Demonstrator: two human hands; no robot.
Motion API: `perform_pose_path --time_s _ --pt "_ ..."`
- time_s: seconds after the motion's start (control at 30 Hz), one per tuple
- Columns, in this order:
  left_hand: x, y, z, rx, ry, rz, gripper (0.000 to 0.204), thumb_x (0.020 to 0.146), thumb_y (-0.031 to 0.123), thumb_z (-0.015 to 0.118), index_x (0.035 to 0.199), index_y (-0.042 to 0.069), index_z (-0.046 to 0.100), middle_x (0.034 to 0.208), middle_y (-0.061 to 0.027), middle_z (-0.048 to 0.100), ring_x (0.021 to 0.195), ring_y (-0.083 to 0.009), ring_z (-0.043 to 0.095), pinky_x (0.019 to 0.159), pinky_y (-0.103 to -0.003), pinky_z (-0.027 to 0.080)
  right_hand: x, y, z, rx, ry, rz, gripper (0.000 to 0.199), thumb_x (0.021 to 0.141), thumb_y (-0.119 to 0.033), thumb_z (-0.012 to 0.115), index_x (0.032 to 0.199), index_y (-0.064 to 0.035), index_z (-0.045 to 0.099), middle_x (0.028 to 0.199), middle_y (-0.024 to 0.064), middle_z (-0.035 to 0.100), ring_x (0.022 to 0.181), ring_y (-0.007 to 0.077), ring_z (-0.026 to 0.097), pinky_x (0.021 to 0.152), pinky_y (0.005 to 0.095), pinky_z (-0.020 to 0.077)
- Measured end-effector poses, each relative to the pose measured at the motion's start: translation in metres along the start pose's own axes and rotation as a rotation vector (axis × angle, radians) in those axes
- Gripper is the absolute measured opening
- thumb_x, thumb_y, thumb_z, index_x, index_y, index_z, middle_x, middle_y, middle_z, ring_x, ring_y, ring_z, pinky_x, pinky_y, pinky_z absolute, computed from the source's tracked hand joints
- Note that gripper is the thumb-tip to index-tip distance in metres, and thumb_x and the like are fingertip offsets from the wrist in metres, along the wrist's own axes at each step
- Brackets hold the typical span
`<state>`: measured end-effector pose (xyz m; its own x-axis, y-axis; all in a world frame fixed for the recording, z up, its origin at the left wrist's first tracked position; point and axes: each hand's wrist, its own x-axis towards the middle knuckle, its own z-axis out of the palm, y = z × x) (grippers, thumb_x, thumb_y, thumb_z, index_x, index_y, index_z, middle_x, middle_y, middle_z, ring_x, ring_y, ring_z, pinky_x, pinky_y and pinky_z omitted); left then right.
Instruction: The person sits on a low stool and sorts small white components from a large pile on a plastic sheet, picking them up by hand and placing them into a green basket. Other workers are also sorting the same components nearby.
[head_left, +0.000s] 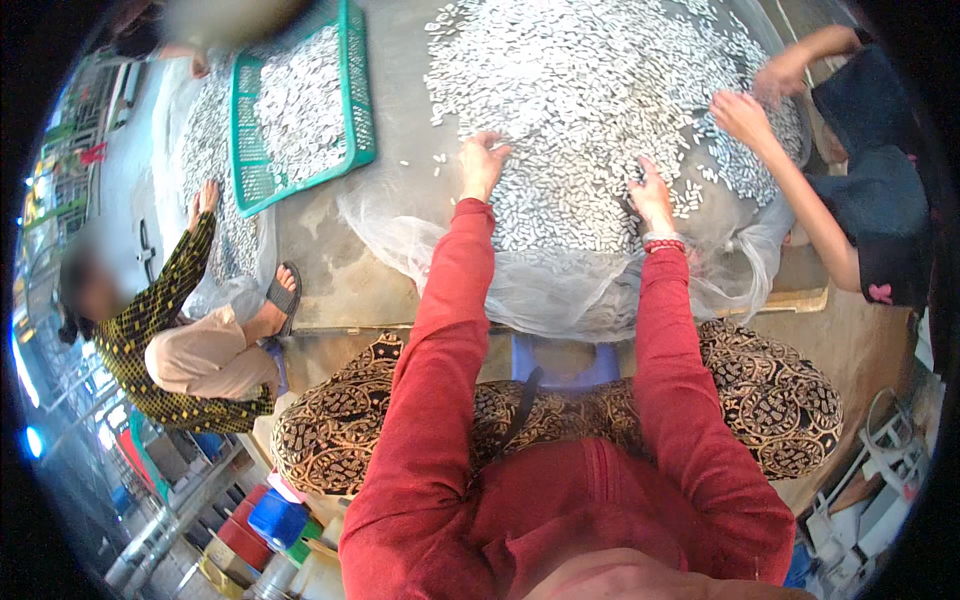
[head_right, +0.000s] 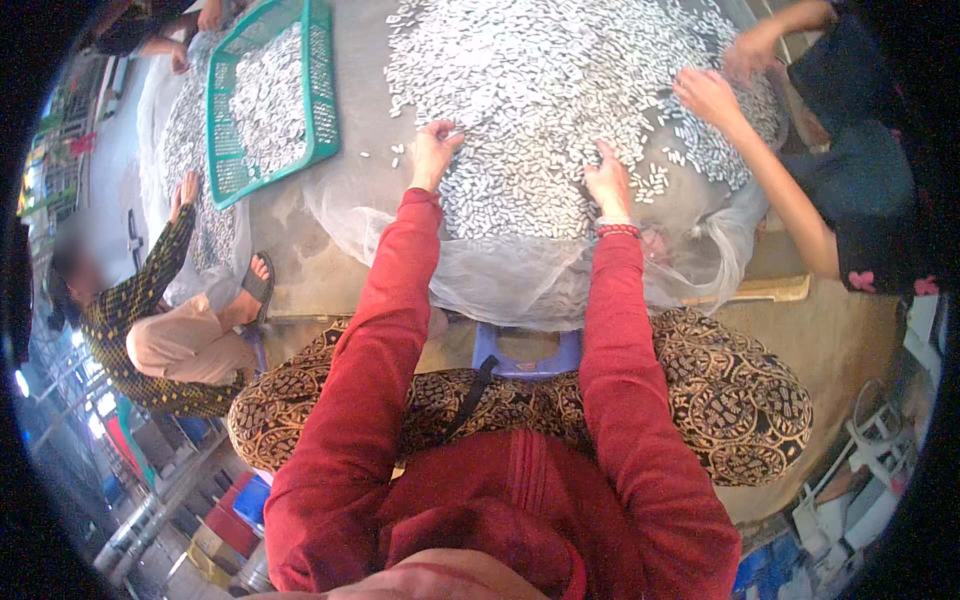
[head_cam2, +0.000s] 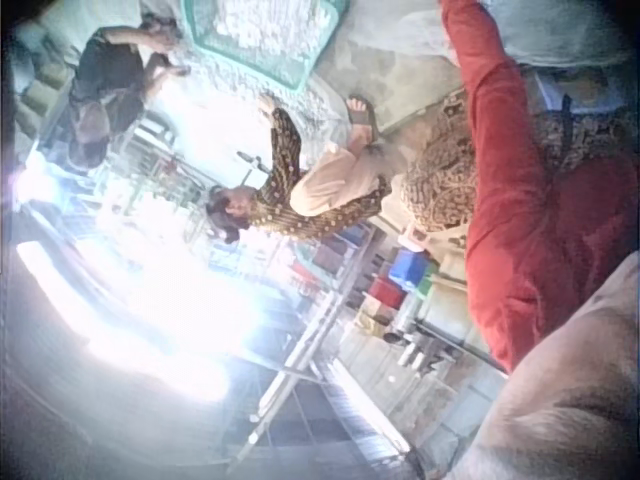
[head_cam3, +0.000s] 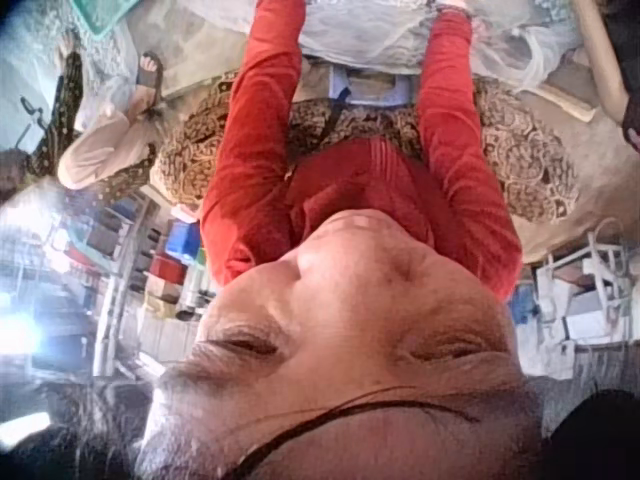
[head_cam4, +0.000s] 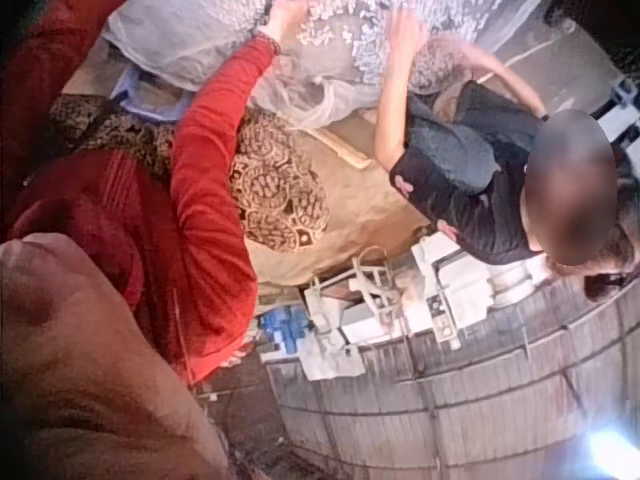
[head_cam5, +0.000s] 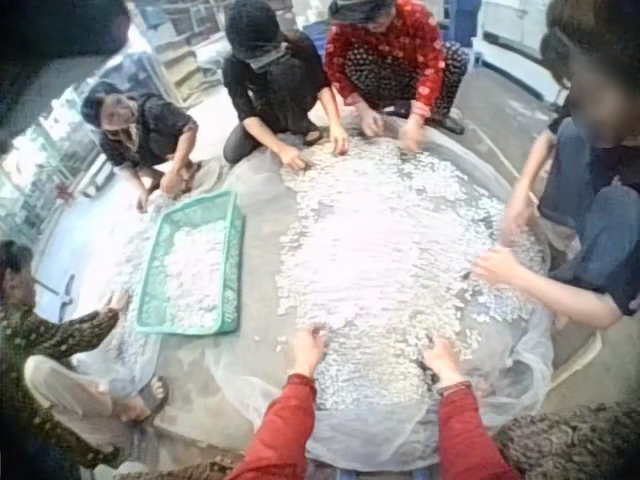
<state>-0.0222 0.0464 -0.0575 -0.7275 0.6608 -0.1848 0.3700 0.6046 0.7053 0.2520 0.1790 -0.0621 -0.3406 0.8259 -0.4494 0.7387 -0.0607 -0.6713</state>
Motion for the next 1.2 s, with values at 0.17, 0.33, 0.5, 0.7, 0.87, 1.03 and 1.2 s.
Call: perform_pose_path --time_s 0.17,0.33,0.5,0.7,0.87,1.03,1.2 --pt "-0.009 0.013 -0.003 0.122 0.097 0.152 0.026 0.066 0.018 0.073 0.087 0.007 0.064 0.081 -0.0149 0.055 0.081 -0.0305 0.054 0.072 -0.038 0.043 0.003 -0.004 0.018 0.106 0.039 -0.012 0.058 0.073 -0.017 0.061 0.127 -0.0063 0.042 0.095 0.0196 0.06 0.085 0.0292 0.059 0.079 0.0361 0.0453" --pt "-0.022 0.035 -0.006 0.16 0.192 0.263 0.017 0.07 0.019 0.069 0.079 0.006 0.064 0.08 -0.0138 0.054 0.082 -0.0295 0.051 0.073 -0.036 0.041 0.008 -0.024 0.018 0.379 -0.102 0.006 0.052 0.072 -0.017 0.066 0.116 0.003 0.048 0.073 0.0107 0.059 0.052 0.0153 0.055 0.051 0.0292 0.0466" --pt "-0.037 0.053 -0.022 0.058 0.19 0.11 0.021 0.066 0.022 0.072 0.075 0.004 0.067 0.076 -0.0134 0.059 0.073 -0.025 0.057 0.068 -0.034 0.044 0.01 -0.041 0.039 0.23 -0.005 -0.061 0.042 0.07 -0.017 0.068 0.101 0.0052 0.05 0.074 0.0156 0.059 0.064 0.0233 0.059 0.06 0.034 0.0475" --pt "-0.054 0.045 -0.045 -0.024 0.119 0.013 0.02 0.065 0.018 0.075 0.073 0.001 0.065 0.072 -0.0111 0.062 0.064 -0.0204 0.059 0.061 -0.031 0.046 0.0 -0.044 0.043 -0.12 -0.082 -0.14 0.046 0.073 -0.032 0.062 0.104 0.0007 0.051 0.095 0.0228 0.059 0.092 0.0355 0.057 0.081 0.0394 0.0444" --pt "-0.059 0.036 -0.041 -0.884 -0.192 -0.235 0.013 0.075 0.01 0.065 0.078 -0.001 0.059 0.081 -0.0103 0.061 0.076 -0.0214 0.061 0.066 -0.032 0.052 -0.026 -0.05 0.042 -0.213 -0.246 -0.25 0.051 0.074 -0.038 0.057 0.109 -0.0018 0.053 0.102 0.0228 0.058 0.098 0.0362 0.055 0.084 0.0424 0.0425" --pt "-0.054 0.046 -0.031 -1.105 -0.439 -0.221 0.009 0.077 0.01 0.059 0.084 0.008 0.055 0.084 -0.0067 0.06 0.078 -0.0168 0.059 0.062 -0.033 0.05 -0.043 -0.046 0.05 -0.167 -0.222 -0.377 0.053 0.077 -0.026 0.055 0.12 0.0013 0.043 0.117 0.0247 0.05 0.111 0.0347 0.047 0.094 0.0392 0.037" --pt "-0.033 0.07 0.004 -0.528 -0.392 -0.126 0.025 0.071 0.028 0.061 0.084 0.007 0.056 0.071 -0.0025 0.055 0.063 -0.0139 0.054 0.053 -0.028 0.046 -0.041 -0.028 0.051 0.106 -0.145 -0.284 0.038 0.077 -0.013 0.058 0.112 -0.0019 0.049 0.07 0.0061 0.053 0.055 0.0136 0.053 0.049 0.0281 0.0434"
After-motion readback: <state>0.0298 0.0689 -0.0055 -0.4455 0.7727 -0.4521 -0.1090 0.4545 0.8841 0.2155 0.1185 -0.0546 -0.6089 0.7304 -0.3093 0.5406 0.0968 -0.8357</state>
